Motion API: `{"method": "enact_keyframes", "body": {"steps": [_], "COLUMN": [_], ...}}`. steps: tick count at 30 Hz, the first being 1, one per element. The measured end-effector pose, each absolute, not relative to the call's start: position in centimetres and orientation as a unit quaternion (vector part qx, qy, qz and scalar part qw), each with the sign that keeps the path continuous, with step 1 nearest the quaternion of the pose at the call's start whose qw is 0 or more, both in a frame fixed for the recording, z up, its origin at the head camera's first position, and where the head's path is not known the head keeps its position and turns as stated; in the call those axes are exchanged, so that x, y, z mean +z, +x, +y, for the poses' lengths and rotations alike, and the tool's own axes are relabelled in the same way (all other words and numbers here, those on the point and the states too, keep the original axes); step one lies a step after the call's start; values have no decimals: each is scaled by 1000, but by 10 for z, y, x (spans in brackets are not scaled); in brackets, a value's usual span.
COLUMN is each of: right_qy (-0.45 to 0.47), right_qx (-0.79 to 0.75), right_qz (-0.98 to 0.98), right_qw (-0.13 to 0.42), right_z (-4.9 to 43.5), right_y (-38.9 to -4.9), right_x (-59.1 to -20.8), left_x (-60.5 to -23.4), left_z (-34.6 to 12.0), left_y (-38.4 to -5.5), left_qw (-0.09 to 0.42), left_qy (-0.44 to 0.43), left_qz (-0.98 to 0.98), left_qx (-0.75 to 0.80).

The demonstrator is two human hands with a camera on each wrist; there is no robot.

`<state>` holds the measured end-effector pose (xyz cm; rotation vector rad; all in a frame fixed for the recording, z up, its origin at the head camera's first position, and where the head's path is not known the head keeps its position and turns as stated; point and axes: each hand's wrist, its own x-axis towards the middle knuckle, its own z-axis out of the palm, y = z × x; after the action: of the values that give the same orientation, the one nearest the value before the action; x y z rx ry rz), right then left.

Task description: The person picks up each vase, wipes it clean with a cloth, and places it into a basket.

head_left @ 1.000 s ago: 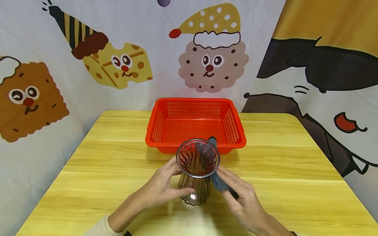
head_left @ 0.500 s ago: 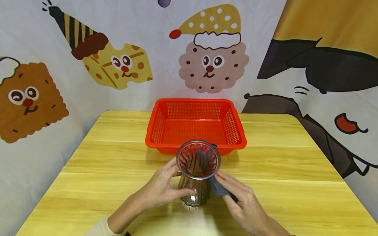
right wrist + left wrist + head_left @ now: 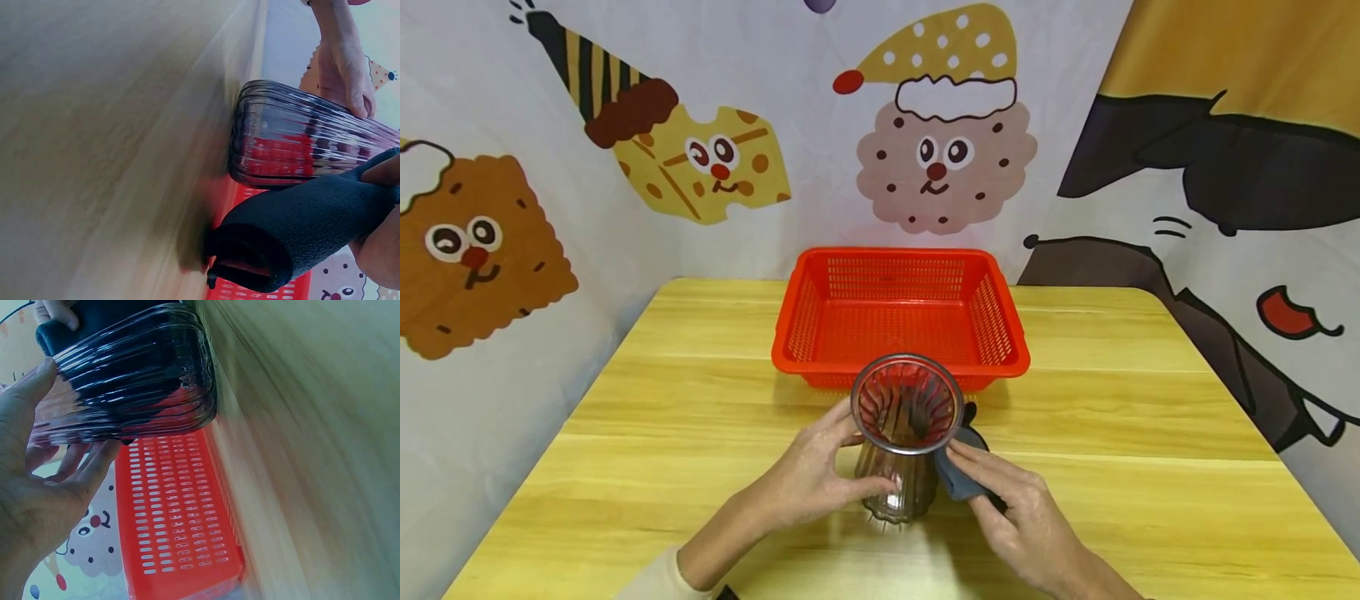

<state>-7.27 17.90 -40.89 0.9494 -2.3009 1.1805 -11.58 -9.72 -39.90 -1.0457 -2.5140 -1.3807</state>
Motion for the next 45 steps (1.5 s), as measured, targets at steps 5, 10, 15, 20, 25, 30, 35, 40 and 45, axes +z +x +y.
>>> {"method": "enact_keyframes", "body": {"steps": [5, 10, 15, 20, 25, 30, 35, 40, 45], "right_qy": [315, 301, 315, 318, 323, 326, 326, 334, 308], "right_qx": [410, 406, 397, 373, 349, 333, 326, 303, 319], "right_qz": [-837, -849, -848, -860, -871, -879, -883, -891, -896], "right_qw": [178, 156, 155, 141, 126, 106, 85, 54, 22], "right_z": [180, 182, 184, 186, 188, 190, 192, 194, 201], "right_y": [-72, -71, -73, -74, -75, -75, -73, -75, -80], "right_x": [-410, -413, -417, -418, -419, -420, -422, -421, -413], "left_x": [-397, -395, -393, -394, -395, -394, -396, -396, -392], "left_z": [-97, -97, -96, -96, -96, -95, -95, -95, -93], "left_y": [-116, -115, -115, -115, -116, -116, -115, -116, -120], "left_qw": [43, 39, 36, 35, 32, 36, 39, 29, 48], "left_qy": [-343, -343, -345, -344, -342, -341, -342, -336, -333], "left_qz": [-825, -826, -825, -826, -823, -823, -821, -816, -833], "left_qx": [-448, -445, -446, -446, -451, -452, -455, -469, -438]}}
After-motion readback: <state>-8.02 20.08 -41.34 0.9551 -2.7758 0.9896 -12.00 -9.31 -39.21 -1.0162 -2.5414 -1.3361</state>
